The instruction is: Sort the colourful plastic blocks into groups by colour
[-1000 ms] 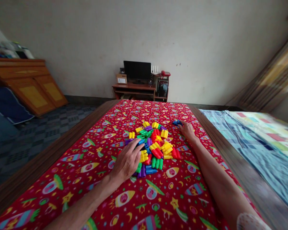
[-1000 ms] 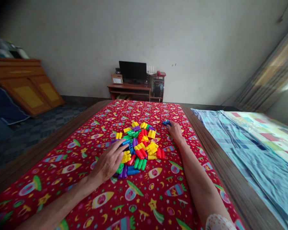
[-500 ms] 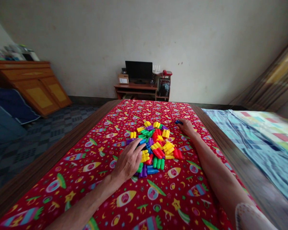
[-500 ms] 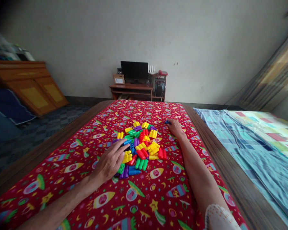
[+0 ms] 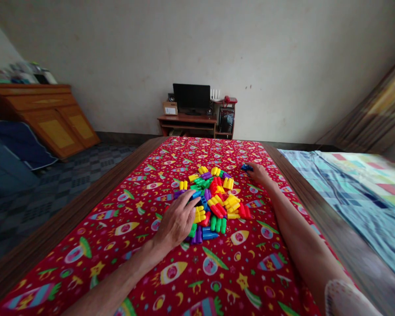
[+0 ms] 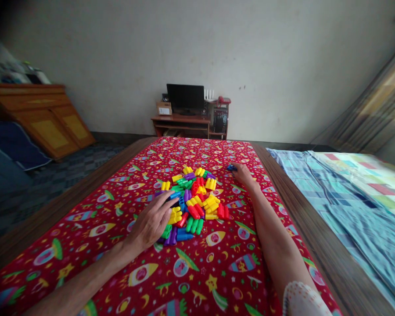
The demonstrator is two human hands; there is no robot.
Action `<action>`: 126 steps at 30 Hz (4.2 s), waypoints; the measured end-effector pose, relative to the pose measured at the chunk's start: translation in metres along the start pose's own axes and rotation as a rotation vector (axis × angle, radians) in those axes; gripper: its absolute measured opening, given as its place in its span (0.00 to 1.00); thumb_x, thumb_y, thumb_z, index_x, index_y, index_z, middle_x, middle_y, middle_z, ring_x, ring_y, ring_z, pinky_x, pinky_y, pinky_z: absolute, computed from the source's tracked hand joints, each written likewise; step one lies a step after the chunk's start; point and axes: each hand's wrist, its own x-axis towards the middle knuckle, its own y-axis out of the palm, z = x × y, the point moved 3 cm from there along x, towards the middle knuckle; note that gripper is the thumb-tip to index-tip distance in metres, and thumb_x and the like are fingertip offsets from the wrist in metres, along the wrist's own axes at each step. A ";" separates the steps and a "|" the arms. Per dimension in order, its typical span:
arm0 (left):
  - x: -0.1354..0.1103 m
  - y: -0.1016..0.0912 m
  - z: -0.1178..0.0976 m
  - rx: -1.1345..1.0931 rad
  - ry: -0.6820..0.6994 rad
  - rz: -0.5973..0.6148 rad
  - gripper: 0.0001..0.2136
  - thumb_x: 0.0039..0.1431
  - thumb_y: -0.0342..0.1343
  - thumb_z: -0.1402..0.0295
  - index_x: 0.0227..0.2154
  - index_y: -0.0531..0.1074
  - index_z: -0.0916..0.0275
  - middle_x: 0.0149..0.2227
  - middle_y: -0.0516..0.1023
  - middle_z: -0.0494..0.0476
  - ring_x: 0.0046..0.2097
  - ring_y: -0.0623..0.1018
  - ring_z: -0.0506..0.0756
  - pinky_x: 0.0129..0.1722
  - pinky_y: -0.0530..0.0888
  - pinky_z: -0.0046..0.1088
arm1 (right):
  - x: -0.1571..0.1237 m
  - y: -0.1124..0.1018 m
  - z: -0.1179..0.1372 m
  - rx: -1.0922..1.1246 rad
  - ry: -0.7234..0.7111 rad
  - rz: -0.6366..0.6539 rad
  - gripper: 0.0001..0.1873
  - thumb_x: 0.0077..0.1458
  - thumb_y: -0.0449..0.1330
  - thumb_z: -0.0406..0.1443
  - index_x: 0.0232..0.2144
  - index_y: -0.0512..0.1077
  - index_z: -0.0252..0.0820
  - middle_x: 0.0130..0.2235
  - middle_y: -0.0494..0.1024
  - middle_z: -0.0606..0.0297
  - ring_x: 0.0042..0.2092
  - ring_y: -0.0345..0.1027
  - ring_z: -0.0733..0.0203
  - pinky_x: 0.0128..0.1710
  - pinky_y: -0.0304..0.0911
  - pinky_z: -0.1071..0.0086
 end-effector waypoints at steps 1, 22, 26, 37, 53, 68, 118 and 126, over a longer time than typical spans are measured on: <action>0.000 0.000 0.000 -0.001 0.001 0.001 0.19 0.67 0.40 0.71 0.54 0.70 0.63 0.59 0.68 0.63 0.60 0.69 0.60 0.60 0.68 0.41 | 0.000 0.000 0.000 -0.004 0.003 0.004 0.23 0.48 0.57 0.28 0.48 0.76 0.35 0.40 0.82 0.53 0.40 0.75 0.51 0.40 0.66 0.66; 0.001 -0.002 -0.001 -0.015 -0.009 0.001 0.19 0.66 0.40 0.70 0.54 0.70 0.61 0.60 0.68 0.62 0.60 0.69 0.60 0.59 0.69 0.43 | 0.003 -0.014 -0.008 -0.055 -0.053 0.170 0.20 0.46 0.61 0.26 0.43 0.78 0.37 0.36 0.83 0.59 0.36 0.75 0.55 0.37 0.67 0.68; 0.000 -0.002 -0.001 -0.037 -0.014 0.004 0.19 0.66 0.40 0.70 0.54 0.70 0.62 0.60 0.68 0.64 0.61 0.68 0.61 0.60 0.68 0.43 | 0.003 -0.014 -0.001 -0.076 -0.036 0.156 0.21 0.47 0.62 0.27 0.46 0.78 0.38 0.37 0.83 0.59 0.38 0.75 0.52 0.38 0.67 0.66; 0.007 0.005 0.029 -0.332 -0.227 -0.080 0.22 0.62 0.49 0.67 0.59 0.58 0.63 0.49 0.78 0.62 0.51 0.77 0.58 0.53 0.74 0.41 | -0.052 -0.018 0.183 0.222 -0.602 0.221 0.18 0.62 0.53 0.33 0.52 0.73 0.43 0.47 0.80 0.57 0.45 0.75 0.57 0.44 0.66 0.69; 0.014 -0.019 0.008 -0.537 -0.356 -0.058 0.21 0.66 0.38 0.57 0.38 0.75 0.61 0.43 0.80 0.60 0.50 0.77 0.60 0.58 0.67 0.41 | -0.077 0.004 0.212 0.617 -0.431 0.104 0.12 0.49 0.57 0.25 0.37 0.66 0.42 0.37 0.77 0.65 0.37 0.72 0.62 0.38 0.66 0.70; 0.018 -0.025 0.023 -0.719 -0.458 0.105 0.20 0.52 0.57 0.50 0.35 0.80 0.62 0.33 0.83 0.55 0.36 0.80 0.61 0.37 0.75 0.33 | -0.091 -0.044 0.237 0.357 -0.977 0.389 0.23 0.58 0.55 0.24 0.55 0.69 0.41 0.52 0.76 0.54 0.53 0.70 0.58 0.52 0.67 0.63; 0.028 -0.023 0.002 -1.560 -0.834 -0.143 0.23 0.40 0.71 0.69 0.38 0.66 0.61 0.31 0.78 0.47 0.29 0.78 0.47 0.30 0.77 0.20 | -0.077 -0.016 0.223 1.056 -0.466 0.502 0.19 0.51 0.67 0.42 0.43 0.73 0.38 0.43 0.77 0.59 0.43 0.73 0.60 0.43 0.71 0.67; 0.025 -0.021 0.000 -1.189 -0.719 -0.152 0.16 0.53 0.60 0.60 0.40 0.66 0.61 0.36 0.79 0.54 0.34 0.80 0.52 0.33 0.78 0.27 | -0.038 -0.052 0.166 0.544 -0.364 0.106 0.19 0.53 0.62 0.36 0.48 0.75 0.39 0.41 0.80 0.60 0.38 0.75 0.60 0.39 0.69 0.67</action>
